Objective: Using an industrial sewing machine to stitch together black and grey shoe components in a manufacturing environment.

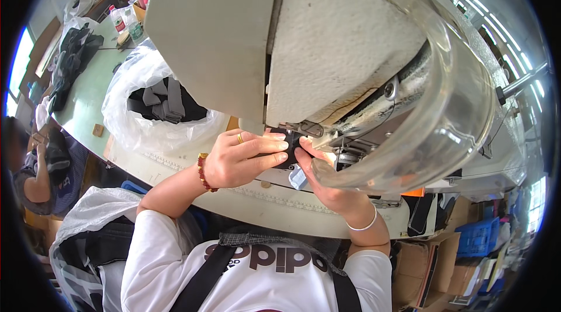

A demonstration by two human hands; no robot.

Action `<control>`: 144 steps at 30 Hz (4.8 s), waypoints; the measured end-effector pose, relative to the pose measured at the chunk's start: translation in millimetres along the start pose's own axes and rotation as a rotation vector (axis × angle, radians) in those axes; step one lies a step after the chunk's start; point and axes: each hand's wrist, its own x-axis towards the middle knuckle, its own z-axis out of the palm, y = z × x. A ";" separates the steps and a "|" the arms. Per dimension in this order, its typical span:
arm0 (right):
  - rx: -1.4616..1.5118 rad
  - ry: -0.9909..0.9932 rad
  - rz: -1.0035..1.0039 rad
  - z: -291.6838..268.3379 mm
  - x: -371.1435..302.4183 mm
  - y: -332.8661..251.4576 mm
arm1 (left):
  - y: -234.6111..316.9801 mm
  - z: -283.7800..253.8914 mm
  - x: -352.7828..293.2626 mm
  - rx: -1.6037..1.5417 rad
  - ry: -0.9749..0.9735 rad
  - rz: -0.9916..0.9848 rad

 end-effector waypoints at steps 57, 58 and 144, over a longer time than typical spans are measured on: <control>-0.239 0.019 -0.185 -9.1 21.4 -4.8 | 8.9 18.6 -19.6 -0.254 0.164 -0.323; -0.236 0.015 -0.189 -9.1 21.6 -4.4 | 10.1 15.3 -16.8 -0.264 0.151 -0.381; 2.693 -0.012 0.662 42.1 -59.3 41.3 | -3.6 4.6 -2.1 0.068 -0.004 -0.082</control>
